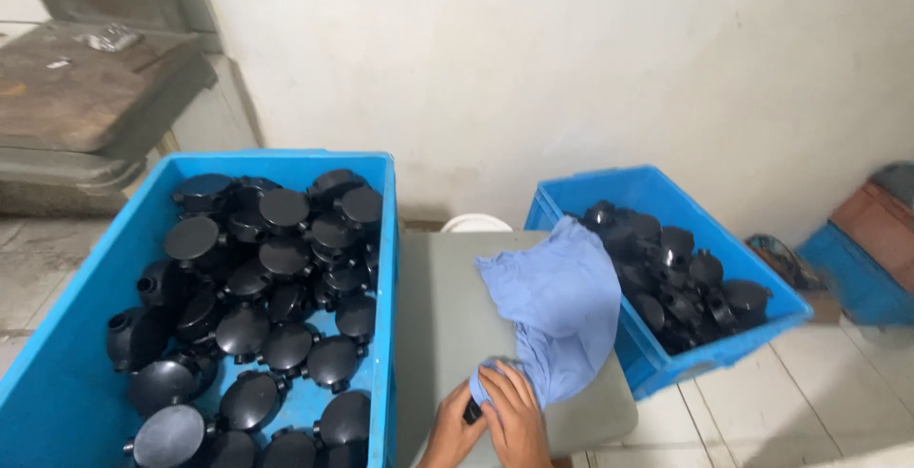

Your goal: Wiping black plastic parts with a blue cloth and transferring them from one bin to another.

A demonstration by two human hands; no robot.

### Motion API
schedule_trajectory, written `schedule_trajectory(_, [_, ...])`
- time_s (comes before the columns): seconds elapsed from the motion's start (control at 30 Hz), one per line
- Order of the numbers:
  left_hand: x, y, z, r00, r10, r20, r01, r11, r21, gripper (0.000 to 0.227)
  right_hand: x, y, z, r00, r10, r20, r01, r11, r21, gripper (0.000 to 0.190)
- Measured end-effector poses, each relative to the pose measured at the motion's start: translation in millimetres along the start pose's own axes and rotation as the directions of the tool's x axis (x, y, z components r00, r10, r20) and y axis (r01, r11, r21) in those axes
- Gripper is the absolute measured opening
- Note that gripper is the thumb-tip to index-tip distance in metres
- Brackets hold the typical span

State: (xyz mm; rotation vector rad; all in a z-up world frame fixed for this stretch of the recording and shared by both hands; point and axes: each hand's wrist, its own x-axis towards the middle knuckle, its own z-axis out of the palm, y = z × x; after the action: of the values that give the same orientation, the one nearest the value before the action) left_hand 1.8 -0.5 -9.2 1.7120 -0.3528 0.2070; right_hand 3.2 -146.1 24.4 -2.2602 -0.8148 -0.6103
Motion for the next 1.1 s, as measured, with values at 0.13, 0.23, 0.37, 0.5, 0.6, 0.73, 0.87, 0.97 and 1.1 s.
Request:
schedule_trajectory(0.13, [5, -4, -4, 0.997, -0.056, 0.046, 0.053, 0.997, 0.051, 0.058, -17, 32, 33, 0.99, 0.029, -0.141, -0.043, 0.994, -0.098, 0.051])
schedule_trajectory(0.23, [1, 9, -6, 0.999, 0.022, 0.034, -0.023, 0.999, 0.037, 0.044, -32, 44, 37, 0.958, 0.185, -0.218, -0.148, 0.973, 0.179, 0.059])
schedule_trajectory(0.37, [2, 5, -3, 0.995, -0.054, 0.087, 0.049, 0.997, 0.06, 0.048, -43, 49, 35, 0.871, 0.484, -0.085, -0.445, 0.85, 0.282, 0.064])
schedule_trajectory(0.5, [4, -8, -2, 0.991, -0.099, 0.092, 0.091, 0.992, 0.085, 0.056, -51, 69, 50, 0.842, 0.529, -0.105, -0.481, 0.824, 0.299, 0.061])
schedule_trajectory(0.6, [-2, -19, 1, 0.982, -0.176, 0.064, 0.165, 0.976, 0.139, 0.063, -46, 55, 41, 0.782, 0.62, -0.058, -0.58, 0.759, 0.297, 0.058])
schedule_trajectory(0.73, [-1, 7, -2, 0.969, -0.246, 0.027, 0.245, 0.968, 0.051, 0.067, -53, 68, 42, 0.872, 0.457, -0.176, -0.396, 0.869, 0.295, 0.048])
schedule_trajectory(0.87, [0, -5, -1, 0.938, -0.34, -0.067, 0.337, 0.94, -0.049, 0.069, -59, 83, 49, 0.828, 0.519, -0.214, -0.418, 0.825, 0.38, 0.028])
schedule_trajectory(0.97, [3, -19, 2, 0.934, -0.313, -0.169, 0.308, 0.95, -0.061, 0.059, -64, 97, 54, 0.839, 0.473, -0.271, -0.364, 0.856, 0.367, 0.02])
schedule_trajectory(1.1, [2, -23, 3, 0.961, -0.132, -0.244, 0.142, 0.99, 0.022, 0.051, -54, 70, 38, 0.792, 0.587, -0.17, -0.486, 0.774, 0.405, 0.02])
